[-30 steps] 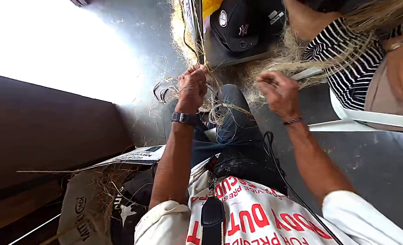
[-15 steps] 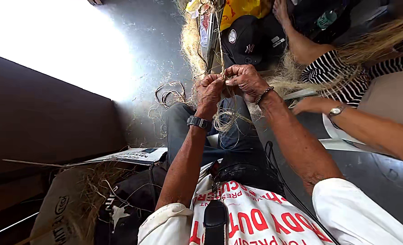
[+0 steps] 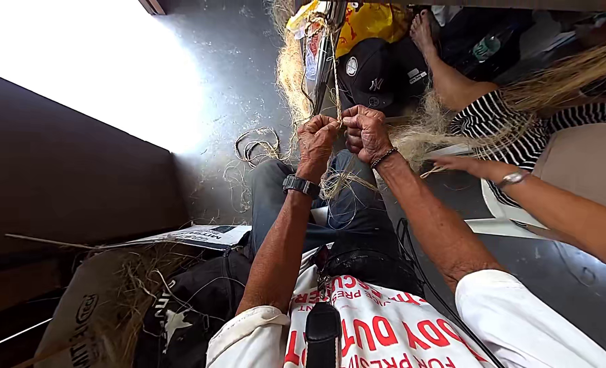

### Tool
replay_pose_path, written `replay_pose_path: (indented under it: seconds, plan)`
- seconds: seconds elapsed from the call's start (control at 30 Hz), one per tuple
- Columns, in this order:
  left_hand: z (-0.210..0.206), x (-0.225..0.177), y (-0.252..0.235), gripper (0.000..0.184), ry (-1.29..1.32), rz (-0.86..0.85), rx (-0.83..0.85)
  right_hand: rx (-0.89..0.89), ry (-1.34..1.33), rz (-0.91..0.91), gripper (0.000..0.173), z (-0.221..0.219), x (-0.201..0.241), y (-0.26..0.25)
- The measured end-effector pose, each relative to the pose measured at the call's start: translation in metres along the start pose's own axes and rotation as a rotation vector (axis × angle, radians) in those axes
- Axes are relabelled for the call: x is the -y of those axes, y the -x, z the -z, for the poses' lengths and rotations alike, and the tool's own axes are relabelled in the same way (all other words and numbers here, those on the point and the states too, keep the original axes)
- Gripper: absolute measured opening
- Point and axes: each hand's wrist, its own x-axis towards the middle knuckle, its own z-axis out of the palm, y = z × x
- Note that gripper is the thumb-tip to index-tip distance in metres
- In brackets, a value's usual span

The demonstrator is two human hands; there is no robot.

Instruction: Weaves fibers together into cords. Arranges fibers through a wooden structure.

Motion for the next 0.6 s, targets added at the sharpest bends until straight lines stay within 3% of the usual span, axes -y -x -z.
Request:
replay_pose_path:
  seconds: [0.23, 0.37, 0.47, 0.6]
  plan:
    - [0.004, 0.007, -0.001, 0.015, -0.199, -0.130, -0.020, 0.049, 0.179, 0.082, 0.005, 0.007, -0.001, 0.000]
    - [0.006, 0.004, 0.005, 0.015, -0.565, -0.178, -0.086, 0.049, 0.517, 0.234, 0.004, 0.015, -0.002, -0.007]
    - [0.007, 0.004, 0.015, 0.014, -0.795, -0.331, -0.200, 0.039, 0.827, 0.420, 0.008, 0.021, -0.006, -0.011]
    - [0.005, 0.003, 0.036, 0.011, -0.934, -0.449, -0.235, 0.064, 0.832, 0.405, 0.011, 0.016, -0.016, -0.011]
